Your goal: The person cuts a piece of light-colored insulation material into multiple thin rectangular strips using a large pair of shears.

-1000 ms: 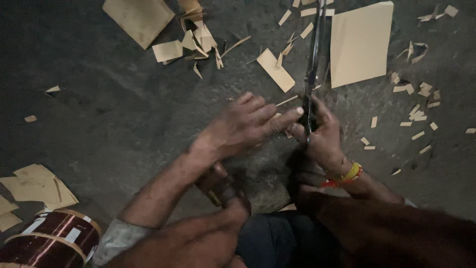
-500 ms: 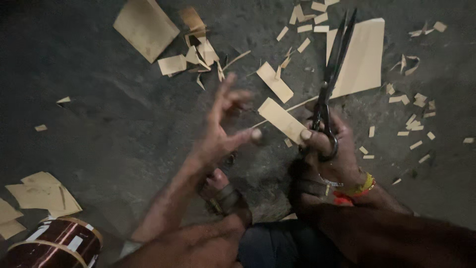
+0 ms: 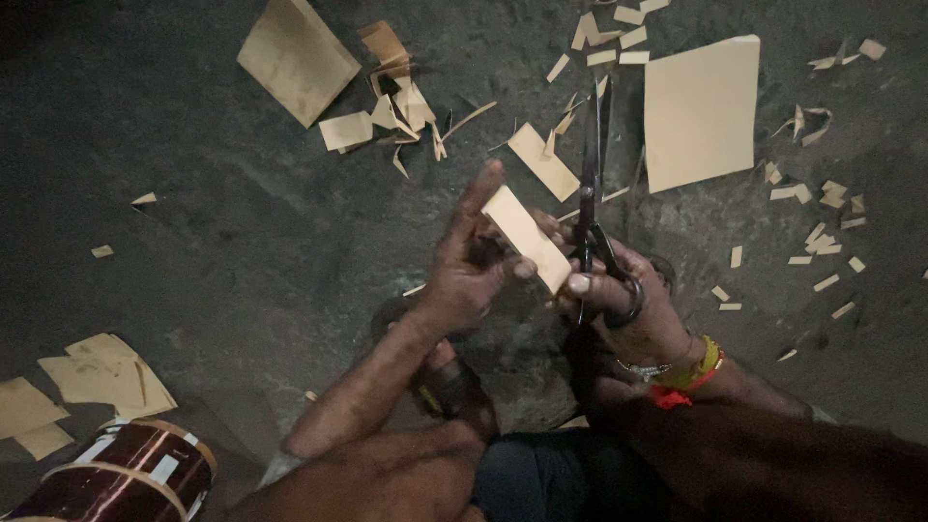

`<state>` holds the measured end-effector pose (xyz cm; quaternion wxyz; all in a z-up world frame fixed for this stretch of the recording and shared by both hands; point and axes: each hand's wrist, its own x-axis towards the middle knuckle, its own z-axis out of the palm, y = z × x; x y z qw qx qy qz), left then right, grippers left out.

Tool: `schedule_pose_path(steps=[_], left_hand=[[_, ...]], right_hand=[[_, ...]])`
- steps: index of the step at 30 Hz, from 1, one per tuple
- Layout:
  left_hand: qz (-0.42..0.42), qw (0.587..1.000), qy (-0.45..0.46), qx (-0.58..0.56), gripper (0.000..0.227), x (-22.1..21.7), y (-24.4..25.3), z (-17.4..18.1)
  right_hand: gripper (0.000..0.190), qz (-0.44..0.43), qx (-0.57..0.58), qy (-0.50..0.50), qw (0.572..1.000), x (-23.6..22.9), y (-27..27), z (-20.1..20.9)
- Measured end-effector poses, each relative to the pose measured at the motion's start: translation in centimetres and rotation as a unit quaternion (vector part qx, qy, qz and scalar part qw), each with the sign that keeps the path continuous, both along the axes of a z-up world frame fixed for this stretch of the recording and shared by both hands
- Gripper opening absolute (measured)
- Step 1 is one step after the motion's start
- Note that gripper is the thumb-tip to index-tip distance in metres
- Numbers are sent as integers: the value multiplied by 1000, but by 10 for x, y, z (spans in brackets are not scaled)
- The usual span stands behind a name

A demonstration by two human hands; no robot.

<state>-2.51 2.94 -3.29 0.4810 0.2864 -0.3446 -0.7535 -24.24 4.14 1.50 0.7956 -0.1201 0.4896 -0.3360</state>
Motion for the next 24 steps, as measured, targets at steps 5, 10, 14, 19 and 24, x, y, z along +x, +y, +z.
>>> schedule_pose_path(steps=[5, 10, 14, 19, 24], left_hand=[[-35, 999, -29, 27, 98, 2, -2, 2], [-72, 997, -15, 35, 105, -1, 1, 3], [-90, 995, -49, 6, 109, -1, 0, -2], [-93, 986, -114, -77, 74, 1, -3, -10], [-121, 988, -89, -41, 44, 1, -4, -6]], right_hand=[[68, 16, 33, -9, 999, 6, -8, 10], [64, 11, 9, -24, 1000, 8, -9, 12], [64, 0, -7, -65, 998, 9, -7, 13], [68, 4, 1, -52, 999, 12, -8, 13], [64, -46, -47, -66, 996, 10, -1, 7]])
